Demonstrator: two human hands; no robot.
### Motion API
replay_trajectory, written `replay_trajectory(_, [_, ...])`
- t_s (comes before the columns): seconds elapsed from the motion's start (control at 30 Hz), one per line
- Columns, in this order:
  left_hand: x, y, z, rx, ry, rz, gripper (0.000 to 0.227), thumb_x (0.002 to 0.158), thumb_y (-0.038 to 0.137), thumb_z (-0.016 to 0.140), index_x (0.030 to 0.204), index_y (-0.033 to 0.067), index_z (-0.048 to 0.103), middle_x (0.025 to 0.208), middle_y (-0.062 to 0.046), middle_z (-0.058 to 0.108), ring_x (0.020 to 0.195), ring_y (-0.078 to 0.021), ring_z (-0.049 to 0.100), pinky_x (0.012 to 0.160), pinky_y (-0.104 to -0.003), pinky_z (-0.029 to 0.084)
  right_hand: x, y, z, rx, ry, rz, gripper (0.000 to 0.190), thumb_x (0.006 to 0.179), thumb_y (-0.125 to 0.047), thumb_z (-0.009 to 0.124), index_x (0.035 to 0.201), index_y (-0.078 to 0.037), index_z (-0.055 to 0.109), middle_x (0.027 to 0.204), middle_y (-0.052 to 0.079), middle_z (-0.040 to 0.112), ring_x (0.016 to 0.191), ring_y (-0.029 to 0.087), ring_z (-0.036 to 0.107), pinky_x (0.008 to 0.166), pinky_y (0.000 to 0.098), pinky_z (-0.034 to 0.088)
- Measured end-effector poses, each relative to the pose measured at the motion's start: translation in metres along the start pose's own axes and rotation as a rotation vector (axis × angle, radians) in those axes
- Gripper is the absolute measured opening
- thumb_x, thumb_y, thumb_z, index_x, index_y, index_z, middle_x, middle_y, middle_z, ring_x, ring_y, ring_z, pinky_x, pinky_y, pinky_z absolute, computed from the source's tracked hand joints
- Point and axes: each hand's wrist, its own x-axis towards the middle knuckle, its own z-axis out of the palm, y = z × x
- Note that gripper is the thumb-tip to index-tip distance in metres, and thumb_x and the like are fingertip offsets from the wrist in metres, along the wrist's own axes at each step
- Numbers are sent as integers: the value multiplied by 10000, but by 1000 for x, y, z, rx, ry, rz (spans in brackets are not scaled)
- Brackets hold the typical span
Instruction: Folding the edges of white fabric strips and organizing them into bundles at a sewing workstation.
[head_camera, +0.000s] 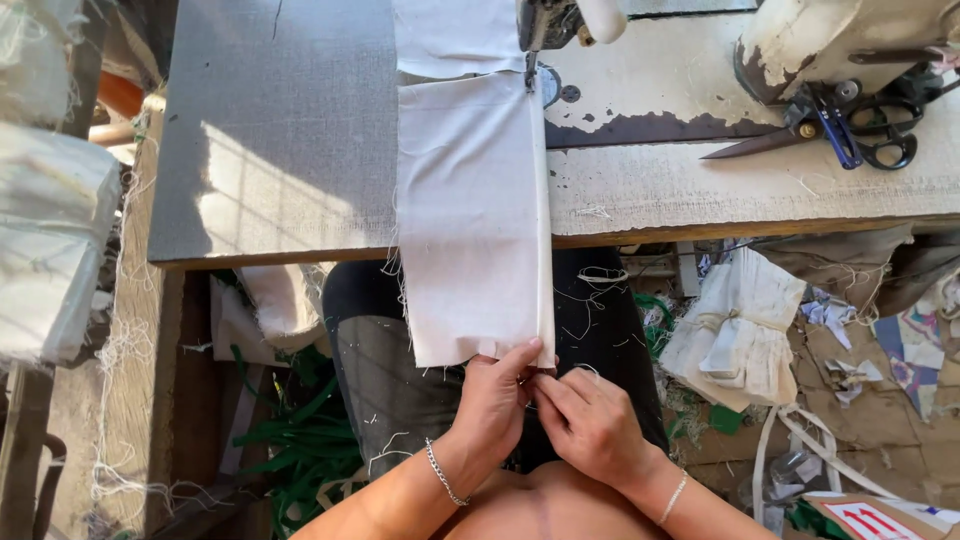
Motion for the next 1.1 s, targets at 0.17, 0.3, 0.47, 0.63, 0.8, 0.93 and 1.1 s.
replay_trajectory(0.17, [-10,9,-2,65,61,-95,152,864,73,773,896,-3,645,795,-104,657,753,-208,663,650,-308,539,0,38,-11,-62,30,0,214,954,10,647,1167,5,673,923,96,546,743,225,567,641,330,513])
replay_trajectory(0.3, [-23,13,4,132,89,-89,228,859,125,778,910,-2,597,827,-120,649,746,-195,631,663,-303,521,28,57,-12,-113,-33,-297,244,1001,-65,648,1243,-70,679,1158,143,539,1044,313,523,877,439,482])
replay_trajectory(0.47, [-28,20,2,204,55,-46,217,861,167,796,821,-21,695,759,-120,681,734,-182,644,686,-284,519,41,63,-6,-89,-60,-441,202,1017,-103,563,1177,-73,683,1199,89,594,1090,301,525,906,522,453])
replay_trajectory(0.63, [-38,36,-4,341,12,-37,242,915,156,734,864,-81,727,795,-175,735,745,-209,673,690,-302,542,54,50,-17,15,-64,-492,208,1021,-74,538,1064,20,719,1115,110,704,1147,317,617,1033,549,453])
replay_trajectory(0.8, [-58,63,0,788,-212,132,250,908,147,679,691,26,703,569,-69,636,548,-108,575,518,-247,438,33,54,-16,88,6,-470,310,1041,-115,424,1102,26,694,1150,156,715,1128,358,686,1071,624,453])
replay_trajectory(0.93, [17,133,65,1132,-589,1419,108,1028,80,577,933,30,567,848,-100,605,709,-253,578,635,-359,469,34,66,8,54,159,-421,144,982,-186,652,1051,-128,765,1110,20,766,1101,254,749,1075,606,459])
replay_trajectory(1.1, [101,165,85,1767,-621,1307,485,986,238,625,1425,69,506,1461,-124,513,1378,-344,431,1115,-508,329,28,64,3,-87,84,-344,127,1014,-226,619,1011,-185,740,1093,-19,774,1111,186,734,1089,551,416])
